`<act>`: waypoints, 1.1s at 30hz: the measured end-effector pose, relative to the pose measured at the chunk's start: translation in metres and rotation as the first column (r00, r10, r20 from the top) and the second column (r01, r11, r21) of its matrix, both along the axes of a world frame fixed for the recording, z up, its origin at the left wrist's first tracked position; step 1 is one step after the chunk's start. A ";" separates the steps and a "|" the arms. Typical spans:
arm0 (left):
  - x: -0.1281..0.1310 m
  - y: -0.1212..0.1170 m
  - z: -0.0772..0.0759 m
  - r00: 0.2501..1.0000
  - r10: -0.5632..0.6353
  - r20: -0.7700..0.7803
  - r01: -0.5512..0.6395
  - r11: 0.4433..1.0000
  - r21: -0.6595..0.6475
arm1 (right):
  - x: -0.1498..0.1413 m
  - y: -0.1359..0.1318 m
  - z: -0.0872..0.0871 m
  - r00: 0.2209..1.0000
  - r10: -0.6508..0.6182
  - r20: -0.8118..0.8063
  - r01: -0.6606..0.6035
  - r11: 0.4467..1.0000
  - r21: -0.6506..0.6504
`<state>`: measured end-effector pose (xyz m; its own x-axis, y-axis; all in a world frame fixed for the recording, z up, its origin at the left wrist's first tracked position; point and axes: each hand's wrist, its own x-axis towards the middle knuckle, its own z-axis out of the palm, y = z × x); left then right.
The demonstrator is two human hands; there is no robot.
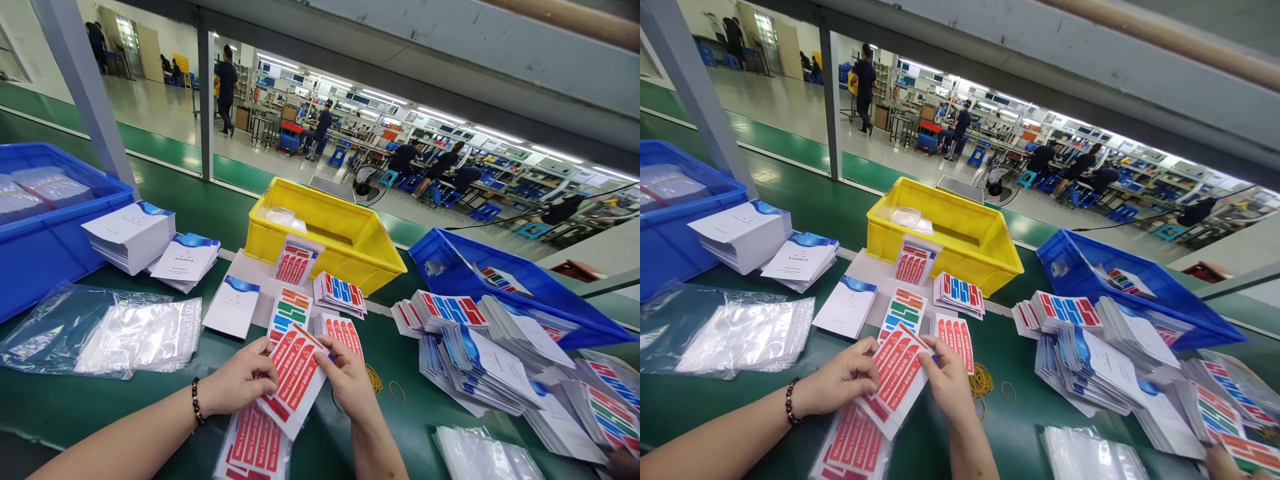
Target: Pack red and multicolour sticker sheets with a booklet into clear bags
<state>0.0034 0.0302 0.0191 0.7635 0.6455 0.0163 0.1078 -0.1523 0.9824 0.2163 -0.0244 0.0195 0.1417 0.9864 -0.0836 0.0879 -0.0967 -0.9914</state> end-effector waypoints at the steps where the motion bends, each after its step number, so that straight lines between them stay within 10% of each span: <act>1: 0.001 0.000 -0.001 0.999 0.020 0.031 -0.020 1.000 -0.022 | -0.005 0.000 0.001 0.999 0.025 0.026 -0.025 1.000 0.004; 9: 0.004 -0.004 -0.011 0.958 0.217 0.187 -0.188 0.969 -0.159 | -0.027 -0.005 0.010 0.827 0.489 0.277 -0.502 0.865 -0.028; 14: 0.006 -0.003 -0.014 0.950 0.251 0.184 -0.215 0.957 -0.192 | -0.026 -0.006 0.001 0.922 0.336 0.192 -0.336 0.941 -0.033; 33: 0.006 -0.007 -0.016 0.948 0.256 0.188 -0.227 0.960 -0.161 | -0.026 -0.004 0.005 0.909 0.381 0.170 -0.386 0.923 -0.003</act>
